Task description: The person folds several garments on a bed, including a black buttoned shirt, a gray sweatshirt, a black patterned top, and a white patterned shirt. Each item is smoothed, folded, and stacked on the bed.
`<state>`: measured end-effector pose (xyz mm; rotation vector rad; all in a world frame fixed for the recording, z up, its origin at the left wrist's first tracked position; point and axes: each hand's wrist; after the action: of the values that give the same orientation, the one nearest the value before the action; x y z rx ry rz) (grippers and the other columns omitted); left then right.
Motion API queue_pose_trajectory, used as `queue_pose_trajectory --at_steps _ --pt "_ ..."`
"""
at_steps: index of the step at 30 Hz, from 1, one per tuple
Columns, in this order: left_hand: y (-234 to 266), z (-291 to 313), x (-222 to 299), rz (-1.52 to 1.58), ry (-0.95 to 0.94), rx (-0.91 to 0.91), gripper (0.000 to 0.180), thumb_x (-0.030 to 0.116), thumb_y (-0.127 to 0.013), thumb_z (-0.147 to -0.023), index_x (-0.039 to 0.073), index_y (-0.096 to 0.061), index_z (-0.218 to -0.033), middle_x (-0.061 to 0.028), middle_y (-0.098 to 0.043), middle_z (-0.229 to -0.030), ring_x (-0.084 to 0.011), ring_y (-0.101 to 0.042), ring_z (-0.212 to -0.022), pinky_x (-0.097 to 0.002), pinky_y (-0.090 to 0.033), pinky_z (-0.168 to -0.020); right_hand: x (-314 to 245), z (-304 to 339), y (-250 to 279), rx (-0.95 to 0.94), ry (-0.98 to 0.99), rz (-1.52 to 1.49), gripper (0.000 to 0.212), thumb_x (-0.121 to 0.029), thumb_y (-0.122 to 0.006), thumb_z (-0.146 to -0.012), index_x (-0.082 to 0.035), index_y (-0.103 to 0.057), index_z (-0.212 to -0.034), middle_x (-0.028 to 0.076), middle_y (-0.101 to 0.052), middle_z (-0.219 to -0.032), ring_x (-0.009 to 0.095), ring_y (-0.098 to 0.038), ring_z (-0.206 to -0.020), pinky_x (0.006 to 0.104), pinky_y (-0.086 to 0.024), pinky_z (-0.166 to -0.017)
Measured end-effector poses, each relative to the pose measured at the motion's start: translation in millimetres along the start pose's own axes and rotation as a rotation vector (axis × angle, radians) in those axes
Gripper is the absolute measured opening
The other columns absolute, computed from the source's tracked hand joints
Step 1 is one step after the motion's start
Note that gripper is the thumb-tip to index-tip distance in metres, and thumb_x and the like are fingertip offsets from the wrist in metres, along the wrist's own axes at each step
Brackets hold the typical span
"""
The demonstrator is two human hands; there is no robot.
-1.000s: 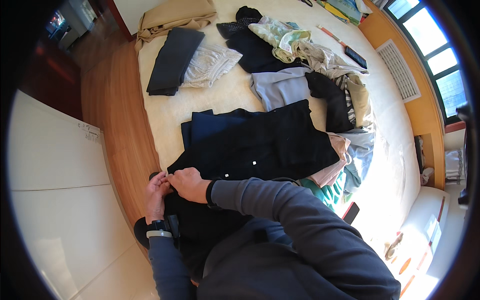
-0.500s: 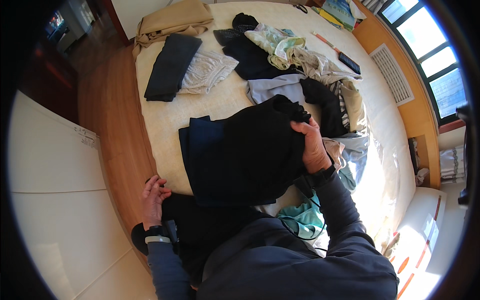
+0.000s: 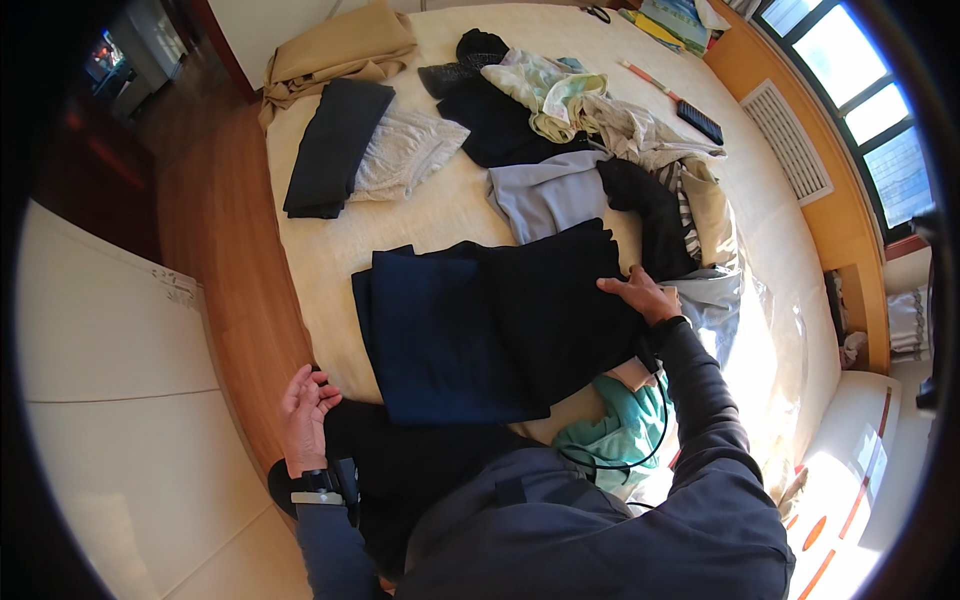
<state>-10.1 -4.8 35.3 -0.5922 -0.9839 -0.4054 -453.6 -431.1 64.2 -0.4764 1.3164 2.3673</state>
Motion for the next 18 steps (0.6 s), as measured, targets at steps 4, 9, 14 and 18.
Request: queue_pose_trajectory --at_steps 4,9,14,18 --pt "-43 25 22 0.111 -0.086 -0.183 0.045 0.017 -0.069 -0.107 -0.003 -0.060 -0.146 -0.0173 -0.069 -0.127 -0.0230 -0.074 -0.101 -0.0382 -0.063 -0.093 -25 1 8 -0.119 0.021 0.041 0.067 -0.044 -0.090 -0.080 0.006 -0.067 -0.118 0.019 -0.070 -0.117 0.027 -0.067 -0.111 0.0365 -0.052 -0.094" --pt "-101 37 14 0.116 0.030 -0.322 0.043 0.018 -0.070 -0.106 -0.001 -0.063 -0.145 -0.0168 -0.070 -0.127 -0.0231 -0.075 -0.103 -0.0389 -0.063 -0.094 -40 23 14 -0.048 0.220 0.157 0.046 -0.031 -0.087 -0.083 0.005 -0.069 -0.104 0.018 -0.073 -0.104 0.032 -0.071 -0.101 0.0398 -0.053 -0.087" --pt "-109 17 -21 0.071 0.229 -0.277 0.052 0.020 -0.070 -0.107 -0.005 -0.055 -0.150 -0.0201 -0.068 -0.133 -0.0285 -0.072 -0.114 -0.0431 -0.061 -0.101 -59 77 1 0.244 0.725 0.237 0.035 -0.021 -0.082 -0.089 0.004 -0.067 -0.108 0.023 -0.069 -0.085 0.038 -0.067 -0.079 0.0446 -0.051 -0.074" --pt "-96 8 -33 0.276 0.150 -0.274 0.055 0.022 -0.068 -0.108 -0.005 -0.050 -0.153 -0.0242 -0.065 -0.141 -0.0346 -0.068 -0.127 -0.0475 -0.059 -0.104 -112 125 -1 -0.021 0.675 -0.008 0.031 -0.015 -0.082 -0.092 0.004 -0.066 -0.111 0.019 -0.067 -0.078 0.028 -0.066 -0.073 0.0397 -0.051 -0.071"
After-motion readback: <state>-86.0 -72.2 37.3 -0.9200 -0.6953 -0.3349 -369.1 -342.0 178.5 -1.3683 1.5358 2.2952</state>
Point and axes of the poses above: each hand's wrist, its own z-axis away from the middle knuckle, its own y-axis out of the back of the hand, x = y × z
